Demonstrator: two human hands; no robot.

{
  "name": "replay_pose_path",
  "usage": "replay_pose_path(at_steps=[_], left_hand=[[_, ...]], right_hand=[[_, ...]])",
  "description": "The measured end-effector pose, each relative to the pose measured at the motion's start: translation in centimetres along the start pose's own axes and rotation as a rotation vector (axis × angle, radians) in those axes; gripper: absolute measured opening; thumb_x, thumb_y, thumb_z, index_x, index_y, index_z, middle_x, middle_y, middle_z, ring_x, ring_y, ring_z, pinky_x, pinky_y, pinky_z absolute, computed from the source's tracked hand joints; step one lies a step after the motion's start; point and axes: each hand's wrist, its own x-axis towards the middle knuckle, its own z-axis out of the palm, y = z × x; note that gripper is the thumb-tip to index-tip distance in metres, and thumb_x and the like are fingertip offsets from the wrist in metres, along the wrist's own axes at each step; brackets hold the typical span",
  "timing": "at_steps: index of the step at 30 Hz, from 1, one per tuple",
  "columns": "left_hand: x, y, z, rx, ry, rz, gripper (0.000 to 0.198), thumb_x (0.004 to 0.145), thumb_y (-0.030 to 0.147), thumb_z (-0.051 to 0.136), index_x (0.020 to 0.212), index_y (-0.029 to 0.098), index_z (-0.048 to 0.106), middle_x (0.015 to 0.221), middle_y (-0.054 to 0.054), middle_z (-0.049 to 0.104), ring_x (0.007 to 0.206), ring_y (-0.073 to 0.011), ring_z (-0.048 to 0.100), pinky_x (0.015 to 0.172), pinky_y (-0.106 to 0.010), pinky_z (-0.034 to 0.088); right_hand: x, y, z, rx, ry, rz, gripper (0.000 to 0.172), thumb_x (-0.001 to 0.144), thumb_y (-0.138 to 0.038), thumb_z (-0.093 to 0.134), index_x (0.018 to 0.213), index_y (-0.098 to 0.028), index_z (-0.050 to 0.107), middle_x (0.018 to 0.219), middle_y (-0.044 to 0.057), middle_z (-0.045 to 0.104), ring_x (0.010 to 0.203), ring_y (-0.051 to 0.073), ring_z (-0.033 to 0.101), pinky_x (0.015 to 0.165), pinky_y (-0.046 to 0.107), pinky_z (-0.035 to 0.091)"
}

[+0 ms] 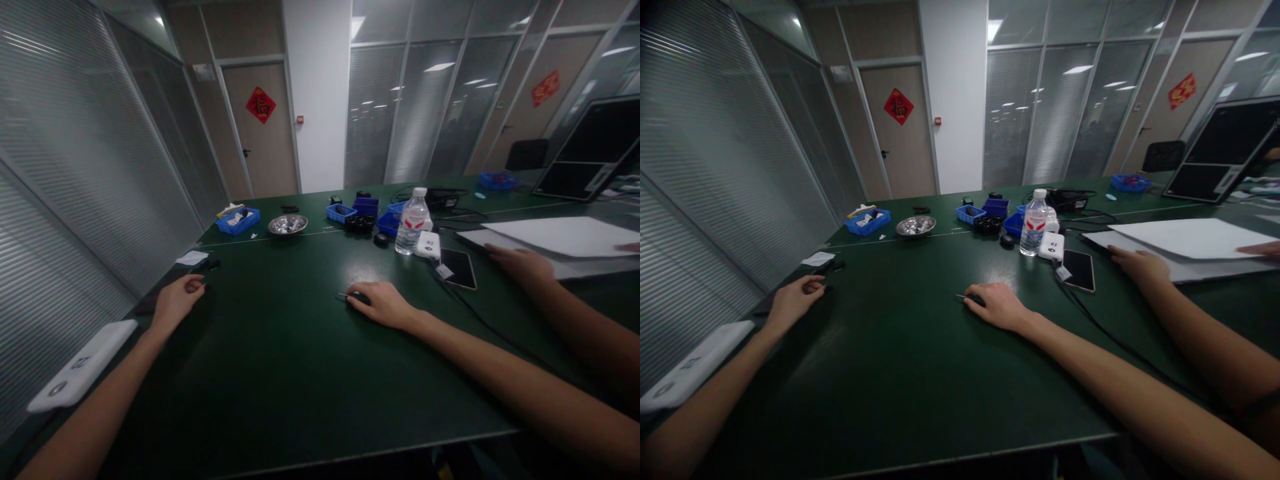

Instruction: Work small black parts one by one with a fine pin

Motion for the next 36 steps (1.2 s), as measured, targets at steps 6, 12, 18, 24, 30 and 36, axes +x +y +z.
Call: replay_pose_path(at_steps=[6,12,18,24,30,36], left_hand=[[-0.1,0.1,0.0,0.028,0.009,0.012,0.046,0.082,0.045,0.060,0.119,0.019,0.070,0.106,-0.007,0.077,0.097,-0.0253,0.072,0.087,-0.032,0.054],[-0.2,0.5,-0.1,0.039,0.021,-0.003,0.045,0.080,0.045,0.060,0.114,0.018,0.072,0.102,-0.008,0.078,0.094,-0.0261,0.074,0.084,-0.031,0.055],[-0.2,0.8,-0.3,-0.002,0.026,-0.036,0.040,0.078,0.041,0.062,0.108,0.017,0.074,0.098,-0.008,0.078,0.093,-0.0278,0.074,0.088,-0.034,0.056],[-0.4,1.3,-1.0,0.048,-0.018,-0.056,0.038,0.082,0.042,0.062,0.107,0.018,0.077,0.104,-0.009,0.079,0.098,-0.0307,0.074,0.094,-0.040,0.055],[-0.1,0.6,-1.1,0.073,-0.038,-0.058,0.036,0.086,0.043,0.062,0.107,0.019,0.079,0.108,-0.010,0.078,0.099,-0.0333,0.073,0.091,-0.043,0.055],[-0.2,0.6,-1.3,0.065,-0.065,-0.117,0.035,0.089,0.043,0.063,0.109,0.018,0.078,0.104,-0.009,0.078,0.093,-0.0293,0.072,0.084,-0.036,0.055]], right_hand=[[0.1,0.1,0.2,-0.018,0.001,0.000,0.038,0.104,-0.048,0.045,0.124,-0.024,0.067,0.107,0.006,0.075,0.088,0.022,0.070,0.081,0.034,0.050],[0.1,0.1,0.3,-0.025,0.000,0.009,0.039,0.104,-0.048,0.045,0.125,-0.024,0.067,0.107,0.006,0.075,0.088,0.023,0.070,0.080,0.034,0.051],[0.1,-0.2,-0.1,0.001,-0.011,0.012,0.039,0.104,-0.048,0.045,0.125,-0.024,0.067,0.105,0.006,0.076,0.087,0.021,0.070,0.080,0.032,0.051],[0.1,-0.1,0.1,-0.009,-0.008,0.012,0.039,0.104,-0.048,0.045,0.124,-0.024,0.067,0.104,0.006,0.075,0.084,0.021,0.069,0.078,0.033,0.050],[0.0,-0.2,0.0,0.004,-0.007,0.005,0.038,0.104,-0.048,0.045,0.125,-0.024,0.067,0.105,0.006,0.075,0.085,0.021,0.069,0.079,0.033,0.050],[0.1,0.0,0.1,-0.012,0.002,-0.003,0.038,0.104,-0.047,0.045,0.124,-0.024,0.067,0.104,0.006,0.075,0.086,0.021,0.070,0.079,0.032,0.050]])
